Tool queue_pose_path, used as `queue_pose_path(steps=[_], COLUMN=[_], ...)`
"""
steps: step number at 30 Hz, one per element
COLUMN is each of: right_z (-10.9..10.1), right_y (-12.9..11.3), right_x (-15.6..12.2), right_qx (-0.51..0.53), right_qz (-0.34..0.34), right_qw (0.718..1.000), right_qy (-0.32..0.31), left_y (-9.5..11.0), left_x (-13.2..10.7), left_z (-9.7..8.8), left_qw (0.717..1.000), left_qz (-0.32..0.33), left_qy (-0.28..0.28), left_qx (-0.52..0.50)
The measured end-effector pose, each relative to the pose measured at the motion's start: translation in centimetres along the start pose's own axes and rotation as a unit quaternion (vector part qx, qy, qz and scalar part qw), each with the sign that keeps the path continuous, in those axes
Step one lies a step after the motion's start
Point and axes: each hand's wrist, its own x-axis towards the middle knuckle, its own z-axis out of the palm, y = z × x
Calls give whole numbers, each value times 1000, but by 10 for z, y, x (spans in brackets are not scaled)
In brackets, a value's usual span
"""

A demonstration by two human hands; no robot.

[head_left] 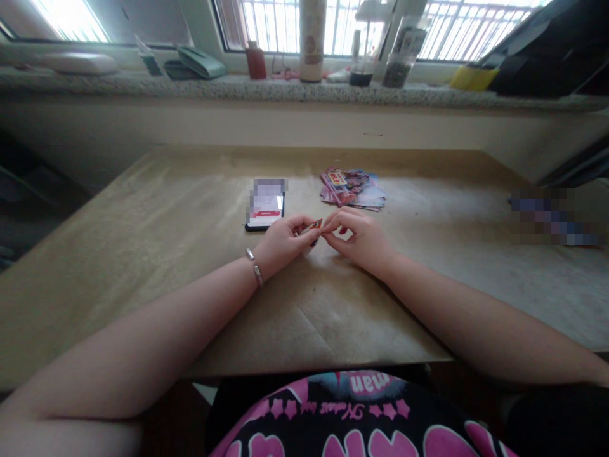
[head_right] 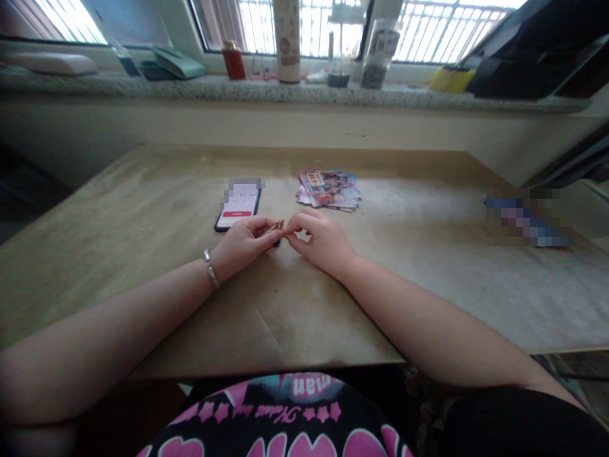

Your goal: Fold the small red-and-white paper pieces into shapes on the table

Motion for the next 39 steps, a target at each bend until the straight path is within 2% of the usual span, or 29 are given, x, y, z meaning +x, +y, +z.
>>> queue_pose_path(steps=[20, 25, 30, 34, 39], right_z=[-1, 1, 7, 9, 7], right_y=[-3, -6, -6, -5, -6], right_x=[-1, 1, 3, 4, 4], right_qx=[-68, -6, 104, 152, 161], right_qz=[12, 102, 225, 257, 277], right_qw=[997, 994, 968, 953, 945], right_qy=[-20, -27, -46, -49, -60], left_y=[7, 5, 4, 5, 6], left_x=[-1, 0, 0, 0, 0], left_z=[0, 0, -1, -1, 0], left_qw=[999, 999, 999, 999, 999], left_qz=[-45, -43, -40, -38, -41], left_qy=[9, 12, 7, 18, 29], left_qx=[-12, -12, -7, 5, 5])
